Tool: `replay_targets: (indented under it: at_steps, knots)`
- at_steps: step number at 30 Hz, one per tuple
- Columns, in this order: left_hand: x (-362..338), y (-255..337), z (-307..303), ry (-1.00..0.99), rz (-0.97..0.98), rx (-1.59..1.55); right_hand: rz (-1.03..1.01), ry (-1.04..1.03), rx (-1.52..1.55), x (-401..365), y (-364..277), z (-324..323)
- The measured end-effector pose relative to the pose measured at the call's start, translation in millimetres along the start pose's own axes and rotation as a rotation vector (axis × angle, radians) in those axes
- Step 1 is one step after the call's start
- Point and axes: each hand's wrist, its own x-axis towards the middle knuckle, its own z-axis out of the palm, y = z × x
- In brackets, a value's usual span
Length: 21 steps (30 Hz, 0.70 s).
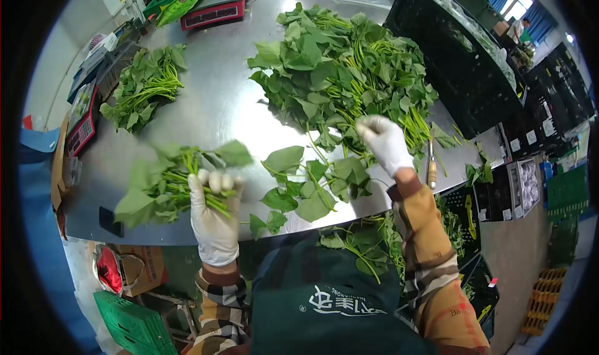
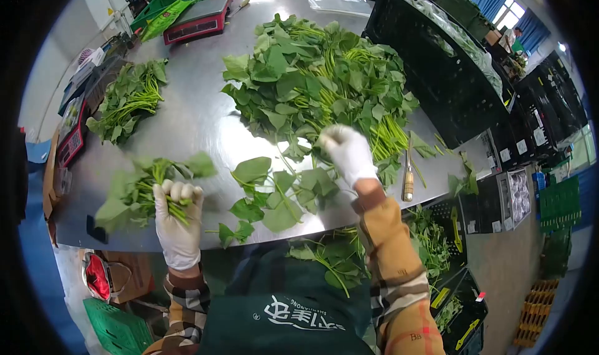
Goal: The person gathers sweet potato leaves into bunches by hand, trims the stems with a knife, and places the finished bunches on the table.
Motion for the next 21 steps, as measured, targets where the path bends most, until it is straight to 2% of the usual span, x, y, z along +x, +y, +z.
replay_targets:
  at_steps: [2, 4, 6, 8, 10, 12, 14, 15, 18, 19, 20, 21]
  knots:
    - [-2.1, -1.6, 1.3, 0.025, -0.047, -0.047, -0.290, 0.228, -0.406, 42.5, 10.4, 9.6]
    - [-2.7, -3.3, -2.1, 0.034, -0.079, -0.023, -0.249, 0.246, -0.534, 62.3, 7.4, 23.7]
    - [-3.1, -3.2, -5.4, 0.028, -0.059, 0.029, -0.129, 0.130, -0.621, 65.7, 2.6, 29.2]
    - [-1.1, -1.3, -9.9, 0.016, -0.029, 0.080, -0.331, 0.216, -0.541, 54.5, -3.9, 38.4]
    - [-0.5, -0.1, -15.8, 0.067, -0.018, 0.066, -0.502, 0.184, -0.706, 24.4, -27.6, 42.1]
    - [1.9, 1.4, -18.1, 0.093, -0.026, 0.046, -0.739, 0.087, -0.699, -12.4, -23.2, 53.2]
    - [2.6, 1.8, -22.8, 0.076, -0.021, 0.079, -0.680, -0.101, -0.780, -46.2, -5.7, 60.7]
    - [2.8, 0.6, -24.0, 0.076, -0.017, 0.098, -0.663, -0.121, -0.616, -54.7, -1.1, 64.6]
    - [0.9, -0.1, -36.4, 0.067, -0.015, 0.099, -0.460, -0.150, -0.437, -71.4, 1.0, 54.4]
    - [0.5, 0.2, -36.8, 0.086, -0.017, 0.102, -0.329, -0.144, -0.359, -72.5, -7.6, 50.1]
    - [0.3, 0.4, -36.3, 0.099, -0.019, 0.104, -0.343, -0.112, -0.355, -72.9, -10.5, 44.4]
    - [-0.7, 0.5, -30.3, 0.131, 0.000, 0.127, -0.066, -0.113, 0.080, -74.7, -26.6, 39.3]
